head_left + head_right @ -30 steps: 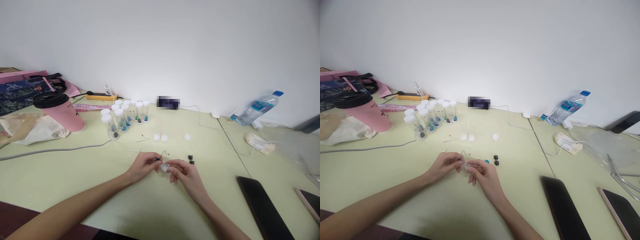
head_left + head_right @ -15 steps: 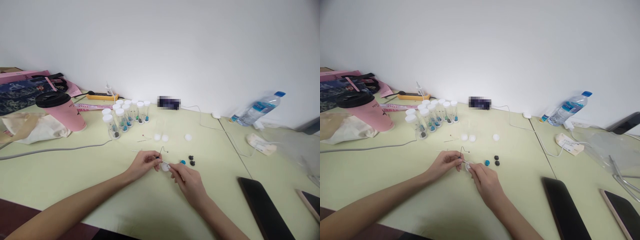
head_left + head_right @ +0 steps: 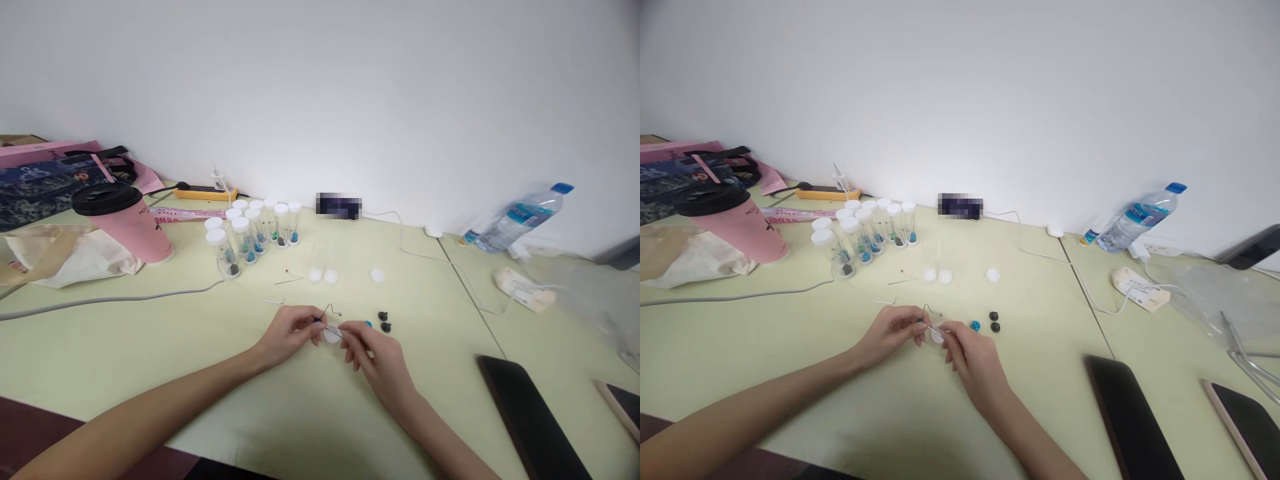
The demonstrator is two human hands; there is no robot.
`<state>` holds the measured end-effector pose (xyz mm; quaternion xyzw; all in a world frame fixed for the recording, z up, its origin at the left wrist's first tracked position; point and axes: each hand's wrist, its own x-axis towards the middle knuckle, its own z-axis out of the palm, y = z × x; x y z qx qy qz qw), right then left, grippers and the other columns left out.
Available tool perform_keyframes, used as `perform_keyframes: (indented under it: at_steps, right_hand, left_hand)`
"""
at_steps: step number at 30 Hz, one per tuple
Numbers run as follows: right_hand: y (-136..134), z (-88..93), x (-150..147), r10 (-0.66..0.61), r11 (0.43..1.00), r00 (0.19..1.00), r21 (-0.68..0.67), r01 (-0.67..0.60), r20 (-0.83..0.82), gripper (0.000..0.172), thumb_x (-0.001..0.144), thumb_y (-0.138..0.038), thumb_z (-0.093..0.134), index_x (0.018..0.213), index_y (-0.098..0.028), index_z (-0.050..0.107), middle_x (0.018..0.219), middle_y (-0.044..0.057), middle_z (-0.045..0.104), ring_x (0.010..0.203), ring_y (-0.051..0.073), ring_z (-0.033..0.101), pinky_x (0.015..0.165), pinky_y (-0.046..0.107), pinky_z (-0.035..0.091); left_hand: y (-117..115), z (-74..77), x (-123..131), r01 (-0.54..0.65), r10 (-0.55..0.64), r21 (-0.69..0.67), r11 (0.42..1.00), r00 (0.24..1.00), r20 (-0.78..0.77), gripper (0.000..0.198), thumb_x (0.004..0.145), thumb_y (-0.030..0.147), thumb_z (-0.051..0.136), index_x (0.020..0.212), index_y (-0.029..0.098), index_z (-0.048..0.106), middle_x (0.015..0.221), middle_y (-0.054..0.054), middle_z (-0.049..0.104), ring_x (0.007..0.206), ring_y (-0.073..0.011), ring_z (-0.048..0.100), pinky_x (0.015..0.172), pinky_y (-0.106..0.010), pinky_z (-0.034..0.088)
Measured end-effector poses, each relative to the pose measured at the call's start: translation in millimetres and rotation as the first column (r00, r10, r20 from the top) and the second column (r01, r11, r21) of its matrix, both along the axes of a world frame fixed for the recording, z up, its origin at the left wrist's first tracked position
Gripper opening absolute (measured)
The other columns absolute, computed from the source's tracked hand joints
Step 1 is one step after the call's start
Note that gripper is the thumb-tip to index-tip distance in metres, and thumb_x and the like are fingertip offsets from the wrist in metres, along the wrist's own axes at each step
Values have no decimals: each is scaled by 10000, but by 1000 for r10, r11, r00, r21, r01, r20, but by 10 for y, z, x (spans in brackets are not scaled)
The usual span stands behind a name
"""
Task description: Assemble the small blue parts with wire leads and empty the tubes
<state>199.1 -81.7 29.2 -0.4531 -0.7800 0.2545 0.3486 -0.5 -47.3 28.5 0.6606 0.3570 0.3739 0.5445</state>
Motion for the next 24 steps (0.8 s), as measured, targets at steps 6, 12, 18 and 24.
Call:
perform_keyframes:
  at_steps: [6, 12, 18, 24]
  right_hand:
    - [-22, -82, 48, -159, 886, 926, 463, -19, 343, 211, 917, -137, 452, 1037, -200, 613, 995, 91, 649, 724, 162, 609, 584, 262, 450]
    - [-32, -101, 17, -125, 892, 960, 452, -1, 249, 202, 915, -137, 469, 982, -192, 651, 755, 42, 649, 608, 126, 578, 534, 238, 428]
    - [-41, 17, -91, -101, 944, 956, -330, 4, -276, 263, 895, -389, 518, 844, -167, 649, 642, 16, 618, 496, 113, 591, 474, 227, 505]
    - [35, 63, -100, -269, 710, 849, -689, -145, -455, 345, 796, -479, 625, 787, -136, 656, 601, 12, 623, 444, 92, 570, 411, 193, 465]
  left_hand:
    - [21, -12, -6, -14, 14, -29, 999, 1000, 14, 215, 853, 327, 556, 822, 137, 651, 670, -25, 616, 613, -132, 587, 645, -254, 479]
    - [-1, -34, 6, -20, 21, -23, 1000, 999, 38, 221, 847, 336, 566, 820, 136, 657, 661, -25, 614, 605, -130, 582, 634, -252, 479]
    - [-7, -80, 13, -46, 47, -10, 999, 997, 63, 185, 833, 311, 593, 845, 136, 650, 691, -32, 637, 613, -129, 600, 641, -255, 495]
    - [-6, -93, 12, -60, 59, 8, 998, 997, 46, 187, 805, 327, 632, 863, 153, 668, 717, -32, 661, 636, -130, 605, 656, -262, 513]
